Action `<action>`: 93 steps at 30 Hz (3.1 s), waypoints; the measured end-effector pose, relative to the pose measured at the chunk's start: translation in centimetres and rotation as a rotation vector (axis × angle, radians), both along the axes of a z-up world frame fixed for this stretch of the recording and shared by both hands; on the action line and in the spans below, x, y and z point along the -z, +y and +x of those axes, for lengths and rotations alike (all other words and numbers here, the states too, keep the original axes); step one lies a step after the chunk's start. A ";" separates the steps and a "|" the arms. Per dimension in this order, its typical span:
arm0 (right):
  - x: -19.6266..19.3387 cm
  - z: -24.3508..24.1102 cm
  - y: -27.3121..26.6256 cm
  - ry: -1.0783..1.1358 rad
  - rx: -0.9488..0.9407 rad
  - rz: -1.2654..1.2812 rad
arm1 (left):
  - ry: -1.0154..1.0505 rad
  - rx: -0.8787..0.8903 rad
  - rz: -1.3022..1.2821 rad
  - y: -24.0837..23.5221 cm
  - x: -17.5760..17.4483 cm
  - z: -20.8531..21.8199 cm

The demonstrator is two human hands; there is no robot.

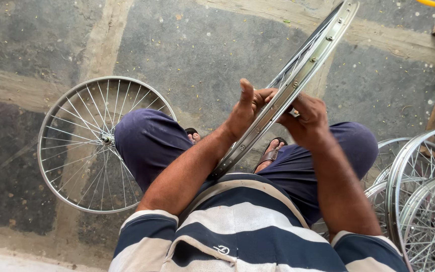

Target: The person sits on the ground and uses a small metal tool to tighten or adjust the spokes on a bicycle wheel rim. They rotate the wheel and work on different sections of the rim throughout the clip.

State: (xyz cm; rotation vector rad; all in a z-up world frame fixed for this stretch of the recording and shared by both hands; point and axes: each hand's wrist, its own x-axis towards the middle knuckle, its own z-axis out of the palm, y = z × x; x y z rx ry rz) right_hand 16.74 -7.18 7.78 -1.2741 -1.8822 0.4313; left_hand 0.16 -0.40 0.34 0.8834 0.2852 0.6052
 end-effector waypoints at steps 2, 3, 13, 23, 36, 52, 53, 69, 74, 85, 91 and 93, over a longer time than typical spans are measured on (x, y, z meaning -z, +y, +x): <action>1.2 -1.8 -0.1 -0.078 0.238 0.074 | -0.065 0.014 -0.077 0.2 0.1 0.0; 1.6 -2.6 -0.2 -0.067 0.306 0.130 | -0.060 0.016 -0.076 0.4 0.2 0.0; 0.5 -5.5 -1.3 0.256 0.362 0.268 | 0.048 -0.148 0.157 1.6 -1.5 -0.2; 0.2 -3.2 -3.2 0.405 0.243 -0.150 | 0.291 -0.072 0.649 6.1 -11.2 2.7; 6.6 0.0 -2.0 0.984 0.106 -0.251 | 0.433 -0.280 0.961 -4.6 -8.6 -6.6; 0.5 -3.0 0.9 0.430 0.094 -0.156 | 0.372 -0.275 0.649 -4.7 -6.9 -8.5; 0.2 -4.2 0.9 0.141 0.323 0.015 | 0.379 -0.270 0.645 -4.6 -6.8 -8.5; 2.4 3.8 4.1 1.007 -0.623 -0.685 | 0.402 -0.315 0.801 -4.1 -8.0 -7.4; 0.1 -1.4 2.1 0.071 0.193 -0.306 | 0.377 -0.301 0.743 -3.1 -7.9 -8.1; 1.2 -2.5 3.3 0.238 0.014 -0.038 | 0.461 -0.325 0.860 -3.1 -7.3 -7.3; 5.8 -4.6 2.6 0.384 0.118 0.046 | 0.469 -0.331 0.827 -3.2 -8.2 -7.7; 5.8 -1.7 2.7 0.751 -0.128 -0.416 | 0.464 -0.314 0.795 -3.6 -8.3 -8.2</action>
